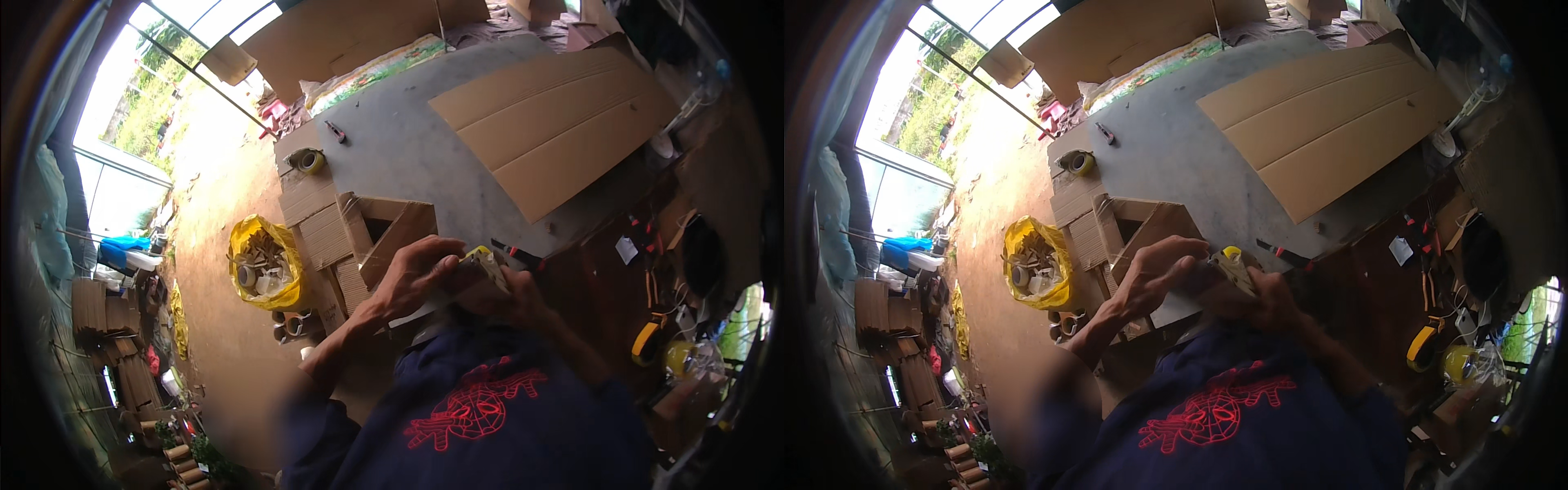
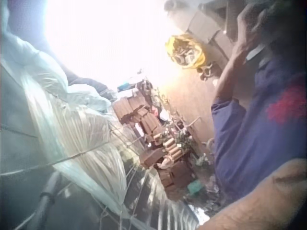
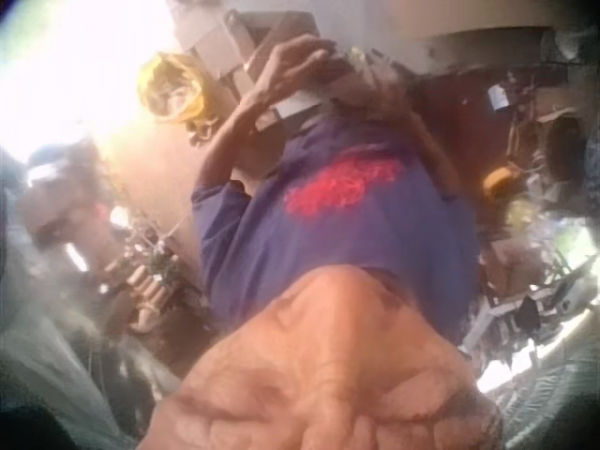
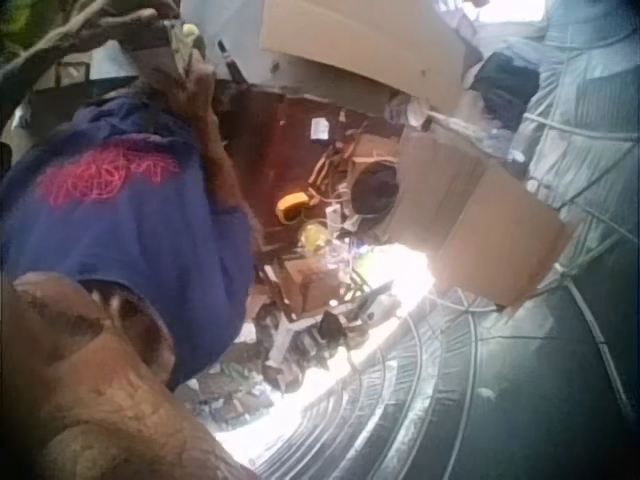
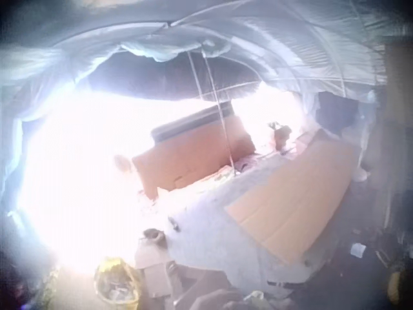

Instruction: The person folds a flat cardboard sheet into a box shape on a workbench, then secures the seams using a handheld tape dispenser. They rotate the box to apply tape to multiple edges and use a utility knife to trim excess tape. The person then folds the top flaps to close the box and applies additional tape to seal it.

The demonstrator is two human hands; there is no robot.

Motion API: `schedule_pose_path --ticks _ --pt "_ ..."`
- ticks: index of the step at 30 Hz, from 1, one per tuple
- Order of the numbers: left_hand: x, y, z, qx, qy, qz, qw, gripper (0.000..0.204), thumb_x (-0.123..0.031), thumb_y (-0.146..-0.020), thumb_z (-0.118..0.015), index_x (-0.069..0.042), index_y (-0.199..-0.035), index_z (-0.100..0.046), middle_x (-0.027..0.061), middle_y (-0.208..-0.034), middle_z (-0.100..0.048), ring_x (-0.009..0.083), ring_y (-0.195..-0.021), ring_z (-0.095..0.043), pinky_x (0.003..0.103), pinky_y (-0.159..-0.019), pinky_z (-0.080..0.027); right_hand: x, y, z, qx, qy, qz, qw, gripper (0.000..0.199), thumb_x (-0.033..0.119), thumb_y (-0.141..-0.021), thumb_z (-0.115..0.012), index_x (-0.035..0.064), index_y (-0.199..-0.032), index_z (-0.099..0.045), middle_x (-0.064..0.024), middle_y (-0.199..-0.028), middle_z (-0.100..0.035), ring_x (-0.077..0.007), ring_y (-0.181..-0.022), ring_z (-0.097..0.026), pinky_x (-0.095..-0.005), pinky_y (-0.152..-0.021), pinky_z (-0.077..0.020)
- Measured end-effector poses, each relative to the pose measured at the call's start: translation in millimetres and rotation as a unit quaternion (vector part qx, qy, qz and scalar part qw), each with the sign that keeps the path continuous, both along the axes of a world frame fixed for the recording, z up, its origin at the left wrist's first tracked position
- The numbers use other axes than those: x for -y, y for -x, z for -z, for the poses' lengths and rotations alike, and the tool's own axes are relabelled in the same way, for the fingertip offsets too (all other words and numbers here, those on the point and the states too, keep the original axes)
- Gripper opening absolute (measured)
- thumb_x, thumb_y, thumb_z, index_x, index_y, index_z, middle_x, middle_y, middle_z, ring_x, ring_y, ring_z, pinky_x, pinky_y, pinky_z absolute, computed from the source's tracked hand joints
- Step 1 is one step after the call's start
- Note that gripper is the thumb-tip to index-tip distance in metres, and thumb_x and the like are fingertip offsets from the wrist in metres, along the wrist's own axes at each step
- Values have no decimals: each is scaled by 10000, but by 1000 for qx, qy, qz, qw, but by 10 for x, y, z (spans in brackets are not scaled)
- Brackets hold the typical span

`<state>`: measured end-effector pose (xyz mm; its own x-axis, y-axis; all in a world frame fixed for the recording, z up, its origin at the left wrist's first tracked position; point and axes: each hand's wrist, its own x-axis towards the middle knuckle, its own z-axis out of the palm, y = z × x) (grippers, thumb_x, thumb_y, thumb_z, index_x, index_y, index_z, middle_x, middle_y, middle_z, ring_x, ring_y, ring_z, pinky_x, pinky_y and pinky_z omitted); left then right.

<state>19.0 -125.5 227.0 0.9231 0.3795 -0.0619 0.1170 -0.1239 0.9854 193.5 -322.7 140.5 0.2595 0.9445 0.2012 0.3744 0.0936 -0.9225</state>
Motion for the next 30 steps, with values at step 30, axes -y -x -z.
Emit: schedule_pose_path --ticks 30 --pt "-586 316 165 44 335 31 941 201 -75 -889 -828 -25 -1046 -712 28 -1011 -726 110 -953 -684 279 -855 -566 -448 536 -846 291 -55 37 954 478 219 -745 -846 -61 -1094 -680 -198 -990 -739 -385 -831 -743 -466 -774 -592"
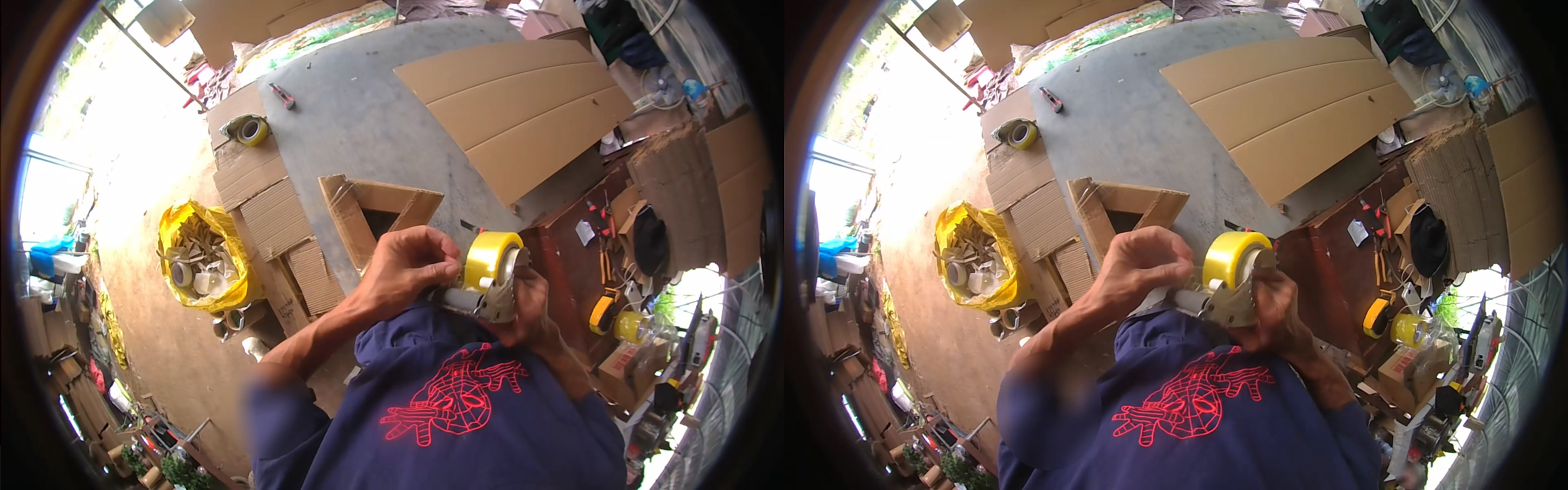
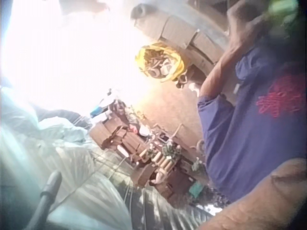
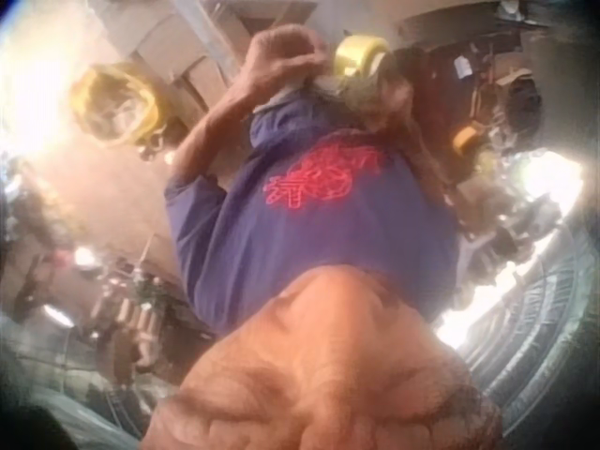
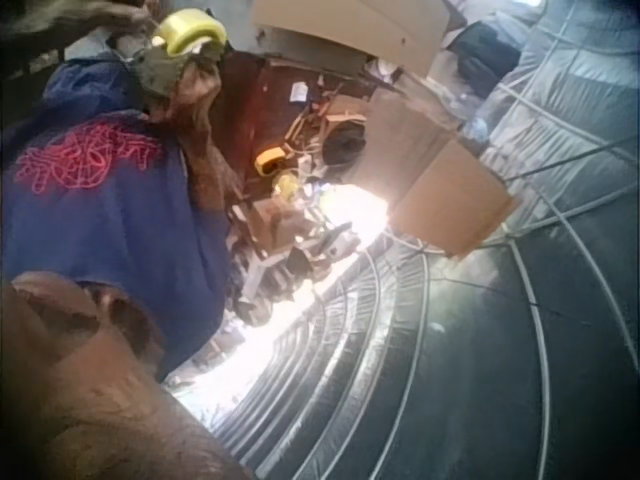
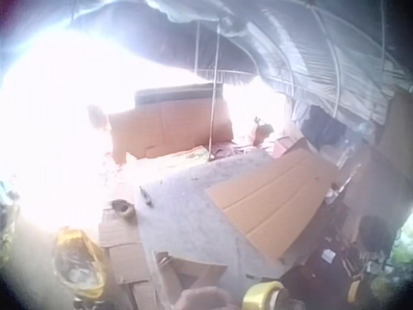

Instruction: The person folds a flat cardboard sheet into a box shape on a workbench, then secures the seams using a handheld tape dispenser. They rotate the box to apply tape to multiple edges and use a utility knife to trim excess tape. The person then folds the top flaps to close the box and applies additional tape to seal it.

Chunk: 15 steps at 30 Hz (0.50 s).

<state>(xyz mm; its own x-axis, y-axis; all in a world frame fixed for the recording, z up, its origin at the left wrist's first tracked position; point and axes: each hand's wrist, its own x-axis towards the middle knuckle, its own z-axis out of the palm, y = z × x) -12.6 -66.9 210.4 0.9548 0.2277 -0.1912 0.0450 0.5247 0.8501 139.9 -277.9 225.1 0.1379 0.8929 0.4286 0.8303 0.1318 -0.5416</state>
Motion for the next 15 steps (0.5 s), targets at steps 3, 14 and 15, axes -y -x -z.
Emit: schedule_pose_path --ticks 3,14,15 --pt "86 62 4 83 -58 -84 991 179 -7 -888 -808 -10 -1034 -705 40 -998 -722 112 -934 -680 279 -838 -567 18 -21 54 -58 35 15 998 497 216 -761 -836 -67 -1134 -668 -198 -1000 -742 -379 -834 -745 -457 -779 -592" --pt "125 0 25 144 -428 -251 856 312 68 -821 -806 -8 -1109 -715 99 -961 -697 182 -827 -648 305 -746 -535 -14 -51 51 -99 109 46 988 529 276 -848 -788 -27 -1252 -632 -182 -1111 -717 -370 -986 -714 -450 -890 -554" --pt "106 -46 64 183 -501 -277 799 340 73 -805 -810 -6 -1122 -715 109 -957 -694 197 -811 -644 309 -733 -529 -5 -45 74 -115 123 58 984 536 284 -862 -782 -8 -1283 -624 -179 -1163 -691 -368 -1035 -690 -453 -931 -531"
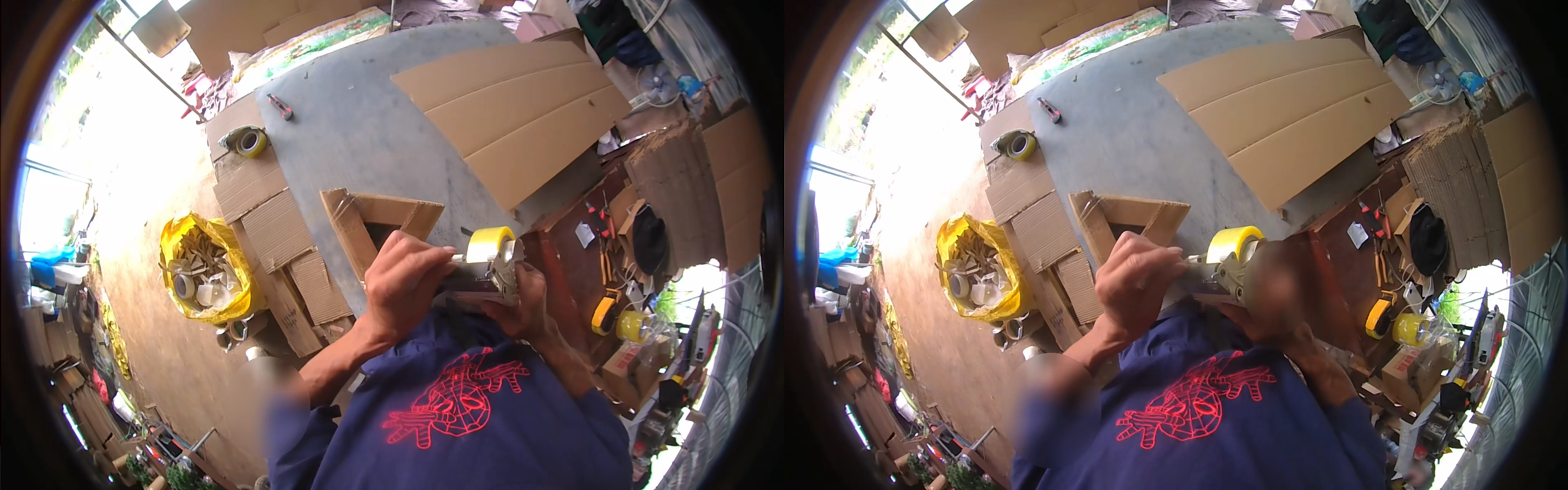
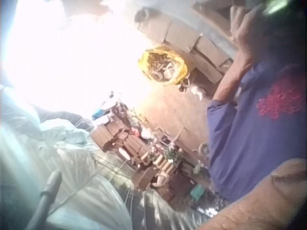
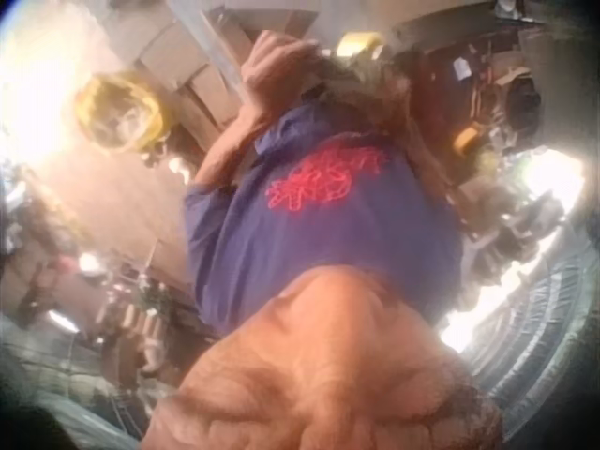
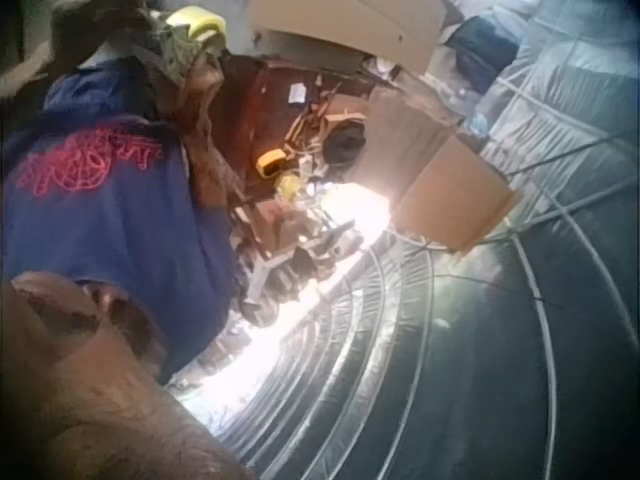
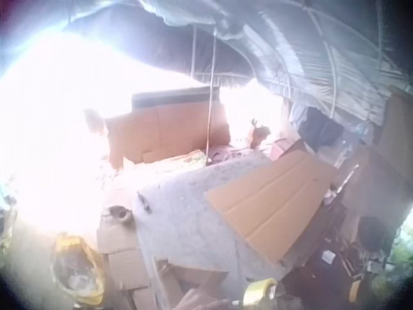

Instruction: The person folds a flat cardboard sheet into a box shape on a workbench, then secures the seams using a handheld tape dispenser. They rotate the box to apply tape to multiple edges and use a utility knife to trim excess tape. The person then folds the top flaps to close the box and applies additional tape to seal it.

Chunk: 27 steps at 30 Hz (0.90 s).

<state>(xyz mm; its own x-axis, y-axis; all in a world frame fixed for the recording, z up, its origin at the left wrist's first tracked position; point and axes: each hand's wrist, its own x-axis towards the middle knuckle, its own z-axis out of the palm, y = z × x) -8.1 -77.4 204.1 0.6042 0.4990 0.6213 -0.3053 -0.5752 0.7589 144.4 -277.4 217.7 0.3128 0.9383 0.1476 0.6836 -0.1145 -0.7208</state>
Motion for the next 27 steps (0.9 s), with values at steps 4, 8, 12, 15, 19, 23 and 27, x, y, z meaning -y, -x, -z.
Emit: schedule_pose_path --ticks 4,8,12,15,19,23,27 --pt "46 -87 -65 -101 106 -29 989 378 23 -841 -792 -1 -1208 -706 104 -969 -690 193 -824 -637 293 -747 -523 -42 14 -39 -77 31 3 997 623 266 -885 -802 49 -1428 -586 -170 -1408 -605 -373 -1260 -608 -471 -1128 -445" --pt "13 -133 35 -123 379 111 910 339 -79 -921 -793 6 -1238 -709 10 -934 -646 88 -871 -589 260 -780 -489 13 -120 55 40 14 13 999 692 317 -839 -842 8 -1400 -582 -185 -1327 -640 -394 -1210 -624 -477 -1075 -472" --pt "-6 -182 29 -152 345 98 921 201 -99 -926 -801 -2 -1098 -765 -13 -872 -612 79 -870 -563 248 -760 -465 13 -163 104 122 -9 24 992 723 323 -792 -876 -49 -1340 -587 -212 -1229 -669 -400 -1098 -660 -482 -981 -512" --pt "-13 -207 83 -162 305 87 935 136 -69 -894 -801 -17 -1017 -773 28 -906 -655 125 -872 -597 278 -761 -482 -28 -183 109 113 -35 20 993 713 320 -786 -881 -74 -1305 -591 -223 -1137 -686 -402 -1000 -679 -482 -911 -533" --pt "-63 -261 -52 -131 60 -2 990 151 -18 -797 -799 -65 -924 -731 74 -923 -668 247 -924 -592 379 -838 -458 -54 -143 132 91 -29 33 995 708 318 -786 -883 -93 -1279 -585 -207 -1004 -680 -395 -885 -671 -467 -820 -541" --pt "-207 -359 -161 -91 -43 -38 994 177 -13 -774 -771 -106 -909 -705 67 -991 -699 275 -1026 -605 420 -913 -427 -158 -12 -65 -139 20 85 986 511 245 -859 -776 -83 -1219 -619 -215 -1025 -739 -313 -907 -757 -385 -802 -584" --pt "-379 -364 -303 -148 6 21 989 160 7 -803 -744 -95 -888 -654 72 -950 -708 289 -954 -637 409 -915 -433 -37 17 299 -121 14 106 987 700 301 -828 -875 -122 -1274 -541 -213 -1021 -643 -377 -940 -639 -452 -825 -525"
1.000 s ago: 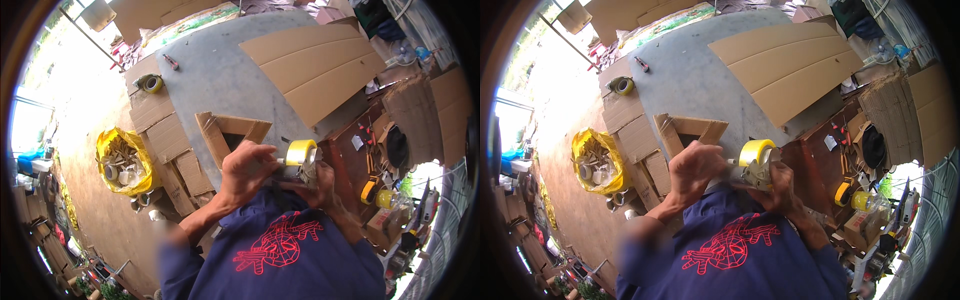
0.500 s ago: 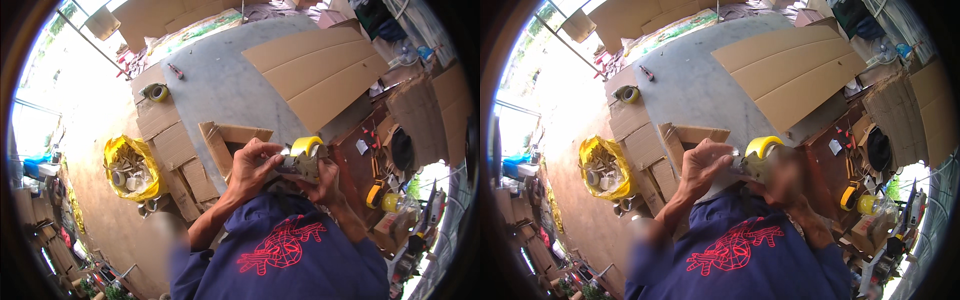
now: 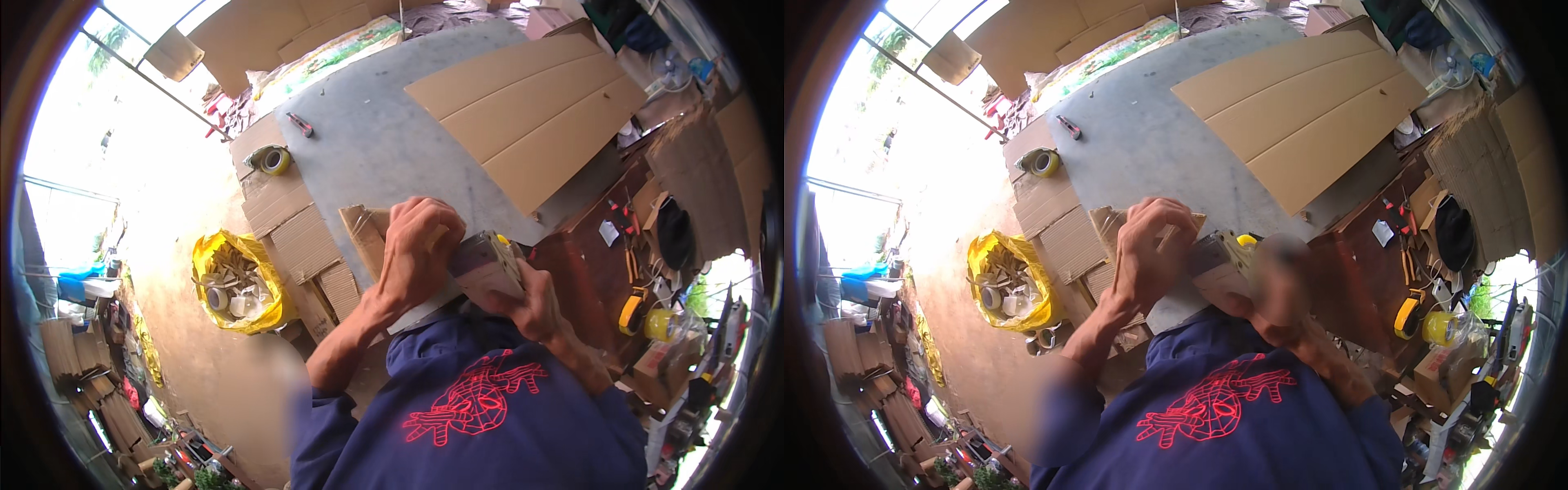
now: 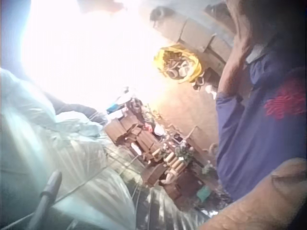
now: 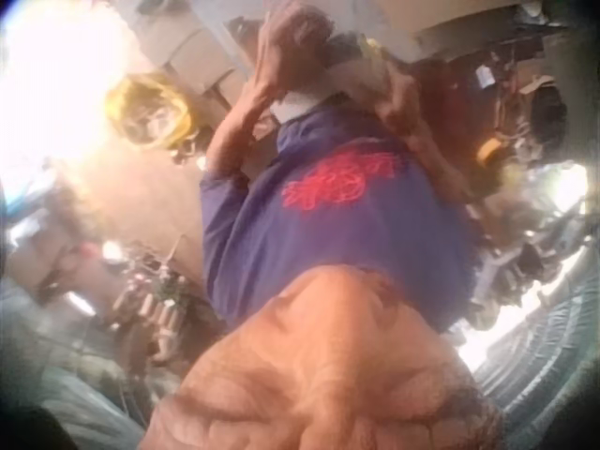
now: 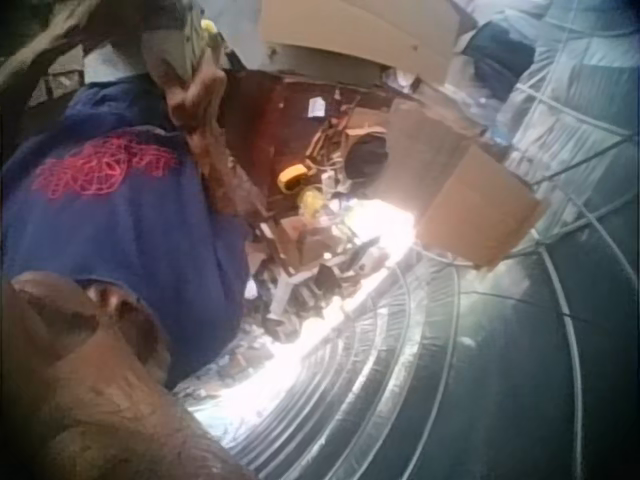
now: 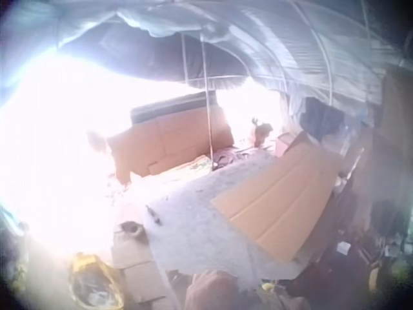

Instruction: The person folds a flat cardboard sheet into a box shape on a workbench, then secures the seams using a handheld tape dispenser. They rotate the box to apply tape to multiple edges and use a utility knife to trim excess tape. The person then folds the top flaps to close the box and applies additional tape to seal it.

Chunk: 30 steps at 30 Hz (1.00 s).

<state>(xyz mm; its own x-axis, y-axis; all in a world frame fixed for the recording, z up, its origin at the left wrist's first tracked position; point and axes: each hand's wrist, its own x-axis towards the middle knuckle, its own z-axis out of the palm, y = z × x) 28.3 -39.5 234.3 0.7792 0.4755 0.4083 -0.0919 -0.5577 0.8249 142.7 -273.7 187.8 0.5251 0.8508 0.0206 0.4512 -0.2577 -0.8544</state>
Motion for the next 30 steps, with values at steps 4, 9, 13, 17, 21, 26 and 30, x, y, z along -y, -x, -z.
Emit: schedule_pose_path --ticks 4,9,13,17,21,26,30 --pt "-203 -40 -85 -50 -2 34 998 120 22 -818 -707 -54 -891 -650 85 -864 -710 280 -843 -658 382 -859 -483 -68 65 -56 -85 11 9 996 591 299 -876 -814 -98 -1242 -573 -183 -992 -667 -316 -891 -662 -408 -779 -538" --pt "-547 -117 -148 -111 62 -16 992 53 -5 -881 -688 -8 -933 -677 72 -813 -710 156 -794 -670 324 -718 -526 -187 141 -227 -254 62 -10 965 467 296 -935 -737 -67 -1201 -613 -146 -955 -698 -241 -830 -691 -354 -722 -555" --pt "-1071 -134 -136 -140 11 -55 988 43 -18 -906 -678 7 -940 -681 68 -784 -691 135 -780 -655 321 -721 -526 -134 237 -242 -312 82 -14 946 385 294 -982 -675 -42 -1168 -644 -116 -926 -722 -181 -781 -715 -310 -676 -569" --pt "-1419 -241 -131 -206 10 -41 978 155 -96 -909 -671 52 -941 -704 170 -822 -726 250 -791 -708 378 -756 -546 -83 311 -286 -382 88 14 920 410 317 -991 -683 -49 -1170 -639 -125 -918 -712 -209 -731 -723 -327 -628 -586" --pt "-1618 -324 195 -289 30 -2 957 208 -150 -897 -675 54 -906 -717 166 -786 -726 247 -766 -711 378 -720 -552 -199 317 -481 -505 145 51 849 427 328 -989 -696 -54 -1172 -644 -123 -951 -702 -199 -761 -712 -329 -658 -582" --pt "-1718 -433 441 -340 65 49 937 219 -176 -878 -690 39 -890 -733 130 -790 -743 222 -772 -714 366 -717 -553 -214 364 -416 -518 152 80 838 455 354 -993 -690 -62 -1172 -639 -128 -908 -703 -201 -708 -718 -304 -583 -576" --pt "-1755 -515 571 -362 80 70 926 233 -194 -871 -697 35 -888 -736 122 -789 -738 215 -776 -709 358 -711 -547 -205 375 -375 -517 155 86 837 483 366 -978 -702 -65 -1184 -627 -143 -901 -702 -231 -694 -725 -335 -604 -599"
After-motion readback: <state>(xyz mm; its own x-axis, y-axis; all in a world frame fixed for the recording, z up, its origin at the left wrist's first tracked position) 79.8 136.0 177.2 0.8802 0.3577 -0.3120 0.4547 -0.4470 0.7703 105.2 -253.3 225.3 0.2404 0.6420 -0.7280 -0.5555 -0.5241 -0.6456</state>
